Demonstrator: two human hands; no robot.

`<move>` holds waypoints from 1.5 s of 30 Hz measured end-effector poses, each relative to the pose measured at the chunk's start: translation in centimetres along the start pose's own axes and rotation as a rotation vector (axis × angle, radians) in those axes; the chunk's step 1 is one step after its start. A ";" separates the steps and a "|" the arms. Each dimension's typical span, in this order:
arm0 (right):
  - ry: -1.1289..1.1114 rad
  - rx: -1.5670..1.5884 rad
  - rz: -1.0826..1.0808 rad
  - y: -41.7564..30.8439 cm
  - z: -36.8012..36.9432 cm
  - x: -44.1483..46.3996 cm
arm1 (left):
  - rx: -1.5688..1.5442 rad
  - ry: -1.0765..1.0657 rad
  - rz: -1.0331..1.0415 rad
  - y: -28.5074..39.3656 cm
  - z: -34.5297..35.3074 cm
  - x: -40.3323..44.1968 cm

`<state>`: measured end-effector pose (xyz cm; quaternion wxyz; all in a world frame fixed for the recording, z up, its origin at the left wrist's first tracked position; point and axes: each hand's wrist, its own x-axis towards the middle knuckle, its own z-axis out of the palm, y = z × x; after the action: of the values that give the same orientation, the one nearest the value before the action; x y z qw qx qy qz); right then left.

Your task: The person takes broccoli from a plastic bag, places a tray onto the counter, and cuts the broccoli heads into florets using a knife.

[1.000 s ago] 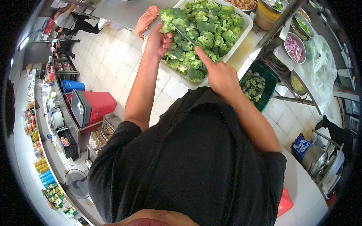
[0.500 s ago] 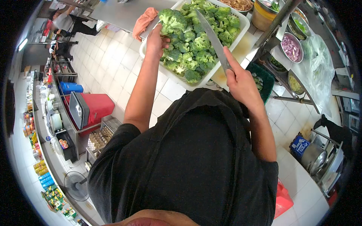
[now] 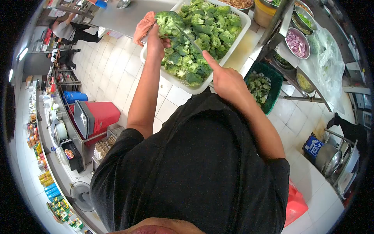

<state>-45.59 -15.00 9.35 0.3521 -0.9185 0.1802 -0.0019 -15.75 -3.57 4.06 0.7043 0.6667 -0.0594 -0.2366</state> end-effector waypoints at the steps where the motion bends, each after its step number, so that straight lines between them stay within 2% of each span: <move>1: -0.014 0.005 -0.007 -0.1 0.1 0.2 | 0.003 -0.012 -0.004 -0.1 -0.2 0.1; 12: 0.004 -0.061 -0.043 -0.1 1.1 1.0 | 0.033 -0.035 0.020 0.0 -0.1 -0.7; 18: -0.015 -0.150 0.013 -1.0 1.5 1.1 | 0.096 0.029 0.025 0.3 0.8 -1.2; 23: -0.007 -0.160 -0.007 -0.6 2.1 2.8 | 0.086 -0.015 0.048 -0.4 0.1 -0.2; 25: 0.020 -0.141 -0.037 -0.2 2.6 3.7 | 0.062 -0.006 0.056 -0.6 -0.1 -0.2; 28: -0.066 -0.112 0.001 -0.2 1.8 3.8 | 0.087 -0.025 0.058 -0.2 -0.4 -0.2; 31: -0.107 0.201 0.049 0.6 0.9 2.0 | 0.115 0.010 0.089 0.1 0.6 -1.2; 34: 0.018 0.310 0.109 1.3 -0.6 0.0 | 0.134 0.001 0.116 -0.1 0.3 -1.1; 38: 0.069 0.115 0.134 1.5 -2.3 -1.4 | 0.215 0.017 0.166 0.0 0.2 -1.3; 41: 0.064 -0.065 0.034 0.9 -1.8 -1.7 | 0.301 0.024 0.265 0.4 0.5 -2.0; 45: 0.044 -0.162 0.009 -0.6 -2.0 -1.2 | 0.551 0.019 0.391 -0.4 0.0 -1.1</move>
<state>-46.81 -15.46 11.39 0.2724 -0.9429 0.1914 -0.0060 -16.82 -3.13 3.88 0.5302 0.8101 -0.2414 -0.0657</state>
